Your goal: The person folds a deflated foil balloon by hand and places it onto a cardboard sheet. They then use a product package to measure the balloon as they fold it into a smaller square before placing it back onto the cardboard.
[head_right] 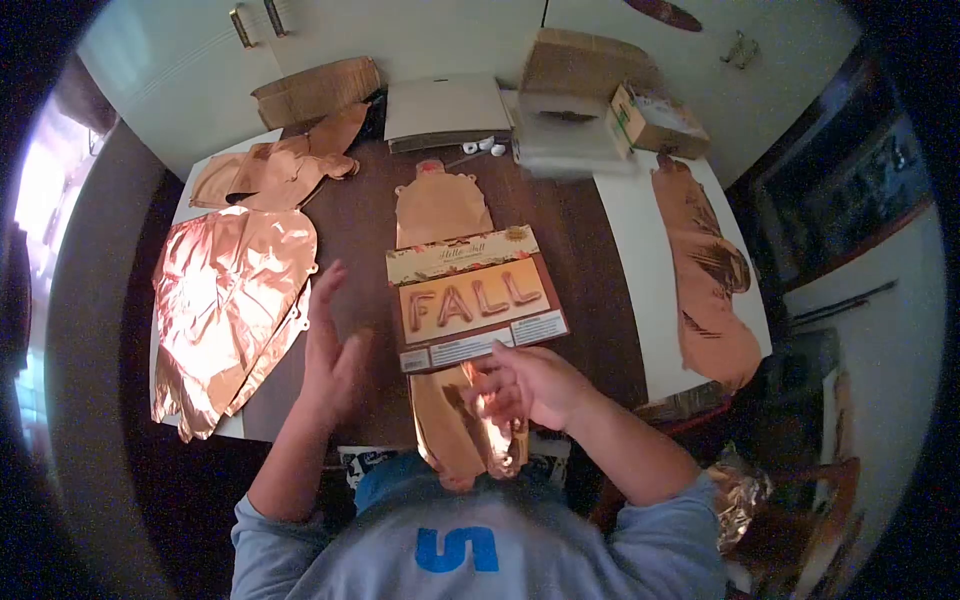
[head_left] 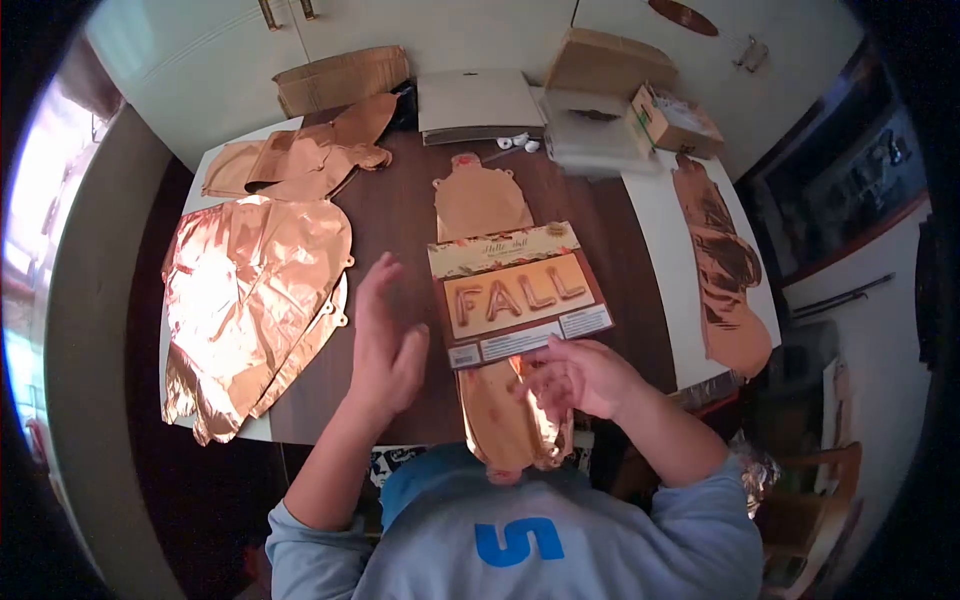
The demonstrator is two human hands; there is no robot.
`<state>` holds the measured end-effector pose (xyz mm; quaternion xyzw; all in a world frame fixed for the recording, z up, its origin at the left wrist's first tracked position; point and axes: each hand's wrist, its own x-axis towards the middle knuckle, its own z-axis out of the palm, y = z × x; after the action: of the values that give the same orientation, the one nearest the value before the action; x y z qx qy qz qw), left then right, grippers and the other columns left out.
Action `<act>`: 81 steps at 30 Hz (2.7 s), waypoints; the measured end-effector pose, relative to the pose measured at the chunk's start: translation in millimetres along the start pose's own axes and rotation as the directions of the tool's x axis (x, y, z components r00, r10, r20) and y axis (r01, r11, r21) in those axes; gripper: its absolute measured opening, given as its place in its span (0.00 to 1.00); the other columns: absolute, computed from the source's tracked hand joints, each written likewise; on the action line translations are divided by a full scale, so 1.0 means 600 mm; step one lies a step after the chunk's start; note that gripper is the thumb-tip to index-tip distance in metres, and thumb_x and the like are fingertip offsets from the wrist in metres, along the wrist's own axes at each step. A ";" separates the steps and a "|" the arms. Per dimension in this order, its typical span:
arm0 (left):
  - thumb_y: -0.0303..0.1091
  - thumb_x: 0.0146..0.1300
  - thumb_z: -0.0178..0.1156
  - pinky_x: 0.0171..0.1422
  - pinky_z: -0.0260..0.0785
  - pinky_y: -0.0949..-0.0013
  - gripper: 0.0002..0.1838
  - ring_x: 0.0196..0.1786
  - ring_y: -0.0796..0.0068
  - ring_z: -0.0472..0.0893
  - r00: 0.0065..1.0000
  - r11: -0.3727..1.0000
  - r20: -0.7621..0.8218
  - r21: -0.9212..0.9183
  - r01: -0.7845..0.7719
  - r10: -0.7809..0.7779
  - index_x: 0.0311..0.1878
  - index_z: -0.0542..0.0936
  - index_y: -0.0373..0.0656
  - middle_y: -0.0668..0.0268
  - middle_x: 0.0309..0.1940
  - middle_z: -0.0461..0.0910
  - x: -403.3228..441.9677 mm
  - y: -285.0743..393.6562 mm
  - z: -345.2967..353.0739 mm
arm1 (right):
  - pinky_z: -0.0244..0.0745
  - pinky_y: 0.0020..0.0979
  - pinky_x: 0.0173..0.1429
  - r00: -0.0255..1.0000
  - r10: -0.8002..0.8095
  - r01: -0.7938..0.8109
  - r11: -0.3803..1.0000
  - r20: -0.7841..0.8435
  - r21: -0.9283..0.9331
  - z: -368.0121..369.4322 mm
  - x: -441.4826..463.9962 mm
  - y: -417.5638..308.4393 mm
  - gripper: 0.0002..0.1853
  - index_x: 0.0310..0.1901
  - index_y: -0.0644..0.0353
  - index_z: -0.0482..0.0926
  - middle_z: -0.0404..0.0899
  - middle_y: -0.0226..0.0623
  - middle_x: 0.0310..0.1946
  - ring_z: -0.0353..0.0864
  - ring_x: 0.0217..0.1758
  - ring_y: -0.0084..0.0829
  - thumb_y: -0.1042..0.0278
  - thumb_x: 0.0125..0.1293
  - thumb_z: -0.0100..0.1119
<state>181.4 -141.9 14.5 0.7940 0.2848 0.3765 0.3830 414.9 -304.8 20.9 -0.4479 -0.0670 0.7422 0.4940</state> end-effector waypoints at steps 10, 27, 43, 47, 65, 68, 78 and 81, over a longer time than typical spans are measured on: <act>0.35 0.63 0.60 0.81 0.46 0.42 0.30 0.76 0.46 0.61 0.856 0.928 0.509 0.271 -0.255 0.086 0.69 0.69 0.41 0.50 0.70 0.67 -0.042 0.004 0.019 | 0.70 0.50 0.67 0.637 -0.453 0.421 -0.473 0.624 -0.774 0.007 -0.109 0.040 0.37 0.62 0.62 0.74 0.75 0.48 0.60 0.75 0.64 0.46 0.52 0.52 0.75; 0.34 0.49 0.61 0.80 0.46 0.39 0.37 0.78 0.44 0.59 0.808 0.874 0.580 0.334 -0.352 0.104 0.68 0.71 0.41 0.50 0.73 0.63 -0.117 0.032 -0.014 | 0.79 0.42 0.62 0.294 -0.434 0.344 -0.783 0.852 -0.518 -0.064 -0.056 0.142 0.15 0.46 0.62 0.84 0.84 0.44 0.51 0.83 0.57 0.41 0.66 0.59 0.59; 0.35 0.49 0.69 0.78 0.51 0.39 0.27 0.68 0.55 0.73 0.896 0.750 0.373 0.515 -0.415 0.240 0.57 0.82 0.50 0.62 0.62 0.77 -0.197 0.014 0.026 | 0.68 0.47 0.70 0.357 -0.561 0.178 -0.744 0.747 -0.644 -0.081 -0.062 0.146 0.16 0.54 0.58 0.80 0.77 0.40 0.60 0.75 0.64 0.41 0.65 0.66 0.58; 0.35 0.49 0.70 0.78 0.52 0.41 0.24 0.65 0.59 0.76 0.903 0.743 0.298 0.518 -0.424 0.308 0.53 0.83 0.51 0.65 0.59 0.79 -0.204 0.004 0.034 | 0.70 0.46 0.68 0.365 -0.552 0.210 -0.736 0.750 -0.643 -0.086 -0.058 0.146 0.16 0.52 0.58 0.81 0.80 0.39 0.56 0.78 0.61 0.41 0.64 0.64 0.59; 0.25 0.51 0.71 0.63 0.69 0.52 0.24 0.47 0.63 0.84 0.988 0.911 -0.026 0.392 -0.130 0.152 0.52 0.75 0.42 0.64 0.42 0.84 -0.202 0.018 0.050 | 0.70 0.45 0.62 0.271 -0.687 0.174 -0.654 0.674 -0.736 -0.025 -0.055 0.175 0.21 0.54 0.57 0.79 0.77 0.41 0.55 0.74 0.61 0.44 0.68 0.58 0.69; 0.24 0.50 0.70 0.60 0.71 0.54 0.25 0.46 0.61 0.84 0.988 0.910 -0.019 0.392 -0.131 0.150 0.53 0.75 0.41 0.64 0.43 0.84 -0.204 0.017 0.048 | 0.69 0.44 0.64 0.348 -0.637 0.137 -0.691 0.688 -0.710 0.019 -0.039 0.185 0.20 0.56 0.57 0.80 0.76 0.41 0.58 0.74 0.62 0.42 0.65 0.61 0.61; 0.31 0.51 0.68 0.58 0.70 0.58 0.17 0.52 0.66 0.81 0.850 0.706 0.115 0.507 -0.495 0.514 0.47 0.85 0.49 0.65 0.51 0.82 -0.221 -0.010 0.039 | 0.73 0.44 0.59 0.433 -0.576 0.056 -0.751 0.694 -0.658 0.018 -0.010 0.189 0.22 0.59 0.61 0.79 0.77 0.45 0.60 0.76 0.60 0.44 0.64 0.64 0.54; 0.29 0.48 0.72 0.64 0.67 0.54 0.15 0.52 0.64 0.81 0.807 0.668 0.157 0.484 -0.566 0.569 0.42 0.86 0.53 0.65 0.47 0.83 -0.208 0.002 0.029 | 0.74 0.42 0.57 0.427 -0.598 0.071 -0.726 0.678 -0.684 0.026 -0.013 0.185 0.22 0.58 0.62 0.79 0.78 0.45 0.60 0.78 0.58 0.43 0.66 0.63 0.56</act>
<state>126.3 -241.8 -39.3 0.9132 0.1140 0.3905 0.0223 329.5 -361.5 -25.6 -0.6233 -0.7433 -0.1342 0.2024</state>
